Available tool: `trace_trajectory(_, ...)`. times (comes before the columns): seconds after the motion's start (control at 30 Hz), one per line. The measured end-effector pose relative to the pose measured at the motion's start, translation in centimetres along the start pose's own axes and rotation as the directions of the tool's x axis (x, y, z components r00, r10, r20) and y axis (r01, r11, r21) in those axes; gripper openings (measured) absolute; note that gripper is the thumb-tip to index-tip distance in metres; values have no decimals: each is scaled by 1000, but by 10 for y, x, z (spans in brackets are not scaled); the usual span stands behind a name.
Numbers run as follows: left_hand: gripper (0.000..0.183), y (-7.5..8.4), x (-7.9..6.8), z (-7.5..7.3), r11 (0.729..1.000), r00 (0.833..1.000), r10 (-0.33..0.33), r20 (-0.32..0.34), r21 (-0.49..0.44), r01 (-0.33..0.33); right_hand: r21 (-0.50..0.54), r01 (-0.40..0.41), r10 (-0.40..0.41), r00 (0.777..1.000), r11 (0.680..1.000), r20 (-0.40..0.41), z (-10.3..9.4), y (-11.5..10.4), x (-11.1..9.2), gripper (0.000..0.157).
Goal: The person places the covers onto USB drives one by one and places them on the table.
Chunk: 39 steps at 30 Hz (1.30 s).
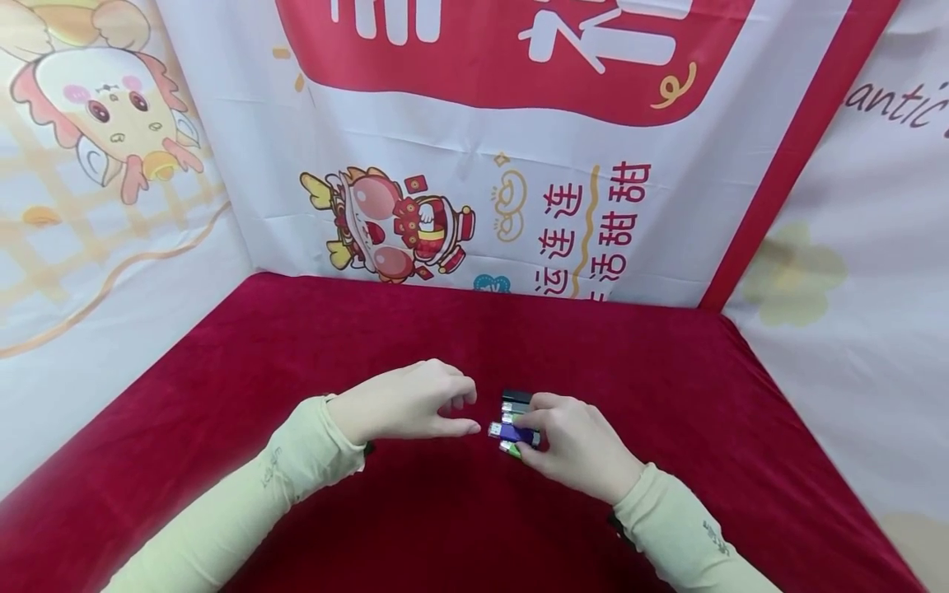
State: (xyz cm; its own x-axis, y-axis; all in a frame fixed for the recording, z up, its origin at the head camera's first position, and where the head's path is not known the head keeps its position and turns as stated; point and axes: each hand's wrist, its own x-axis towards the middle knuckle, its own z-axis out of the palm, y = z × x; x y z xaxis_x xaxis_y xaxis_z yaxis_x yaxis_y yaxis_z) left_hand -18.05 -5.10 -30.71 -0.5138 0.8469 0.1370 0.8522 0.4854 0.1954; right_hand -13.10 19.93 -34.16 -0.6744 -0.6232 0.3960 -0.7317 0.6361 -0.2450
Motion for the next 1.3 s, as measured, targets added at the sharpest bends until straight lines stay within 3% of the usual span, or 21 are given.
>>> trace_trajectory(0.17,28,0,-1,0,1000,1000,-21,13,2,21,-19,-62,64,992,998,107,1,-1,-1,17)
trace_trajectory(0.43,26,0,-1,-2,1000,1000,-27,13,15,27,-30,-94,97,979,995,181,5,-1,-2,17)
trace_trajectory(1.3,25,1,2,3,1000,999,-15,37,21,14,-115,-3,28,976,993,216,15,0,-5,17)
